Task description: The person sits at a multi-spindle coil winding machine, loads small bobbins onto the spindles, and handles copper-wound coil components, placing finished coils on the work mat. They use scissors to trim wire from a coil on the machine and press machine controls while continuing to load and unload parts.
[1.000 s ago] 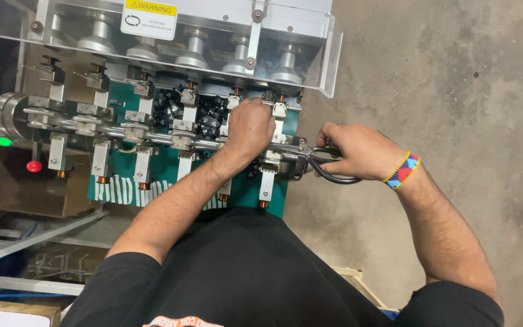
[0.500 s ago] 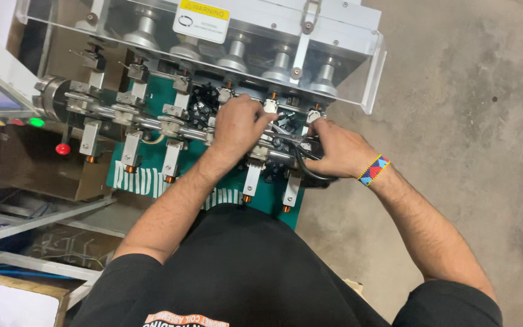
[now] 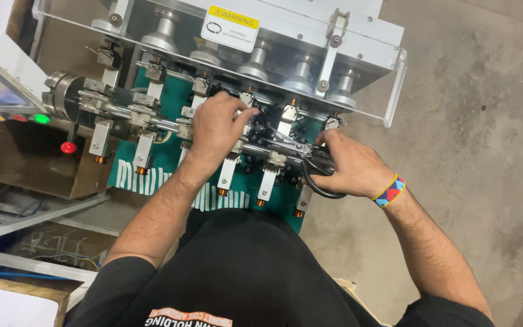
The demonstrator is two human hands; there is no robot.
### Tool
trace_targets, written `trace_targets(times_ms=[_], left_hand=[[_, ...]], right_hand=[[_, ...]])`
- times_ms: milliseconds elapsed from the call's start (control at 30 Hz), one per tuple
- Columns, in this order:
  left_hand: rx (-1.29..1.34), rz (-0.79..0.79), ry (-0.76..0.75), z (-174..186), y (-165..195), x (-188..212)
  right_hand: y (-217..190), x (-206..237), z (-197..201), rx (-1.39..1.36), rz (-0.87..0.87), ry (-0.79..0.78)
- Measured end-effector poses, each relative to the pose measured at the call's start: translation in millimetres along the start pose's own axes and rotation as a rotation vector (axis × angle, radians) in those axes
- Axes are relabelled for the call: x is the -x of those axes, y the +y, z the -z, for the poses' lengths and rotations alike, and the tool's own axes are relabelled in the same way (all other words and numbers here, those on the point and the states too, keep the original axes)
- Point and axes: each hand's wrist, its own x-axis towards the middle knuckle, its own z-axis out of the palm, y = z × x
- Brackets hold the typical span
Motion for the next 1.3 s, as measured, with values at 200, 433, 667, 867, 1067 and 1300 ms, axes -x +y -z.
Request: trace_targets(times_ms=[200,433,667,867,1067,1300], left_hand=[[-0.081,-0.016,-0.085,15,-26,-10],[-0.047,-0.14,0.025,-17,-45,-14],[-0.131,-0.252,-0.056,-3,-67,-13],[0.229,-0.238,0.032,19,-50,-18],[0.273,-0.426,0.077,5,-41,-14],[0.052,-0.43,-0.185,-6,-80,-10]], right_hand=[[-33,-49,-29,-0.059,0.03,-0.045],[-57,-73,-46,-0.069,-0.027,-0.043],[-75,-45,-27,-0.082,-0.099,-0.085],[-96,-49,-26,-0.107,0.036,-0.119],[-107,-46,-40,-0.162,0.09,-0.185],[-107,-28,-35,-0.266,-0.005,-0.255]])
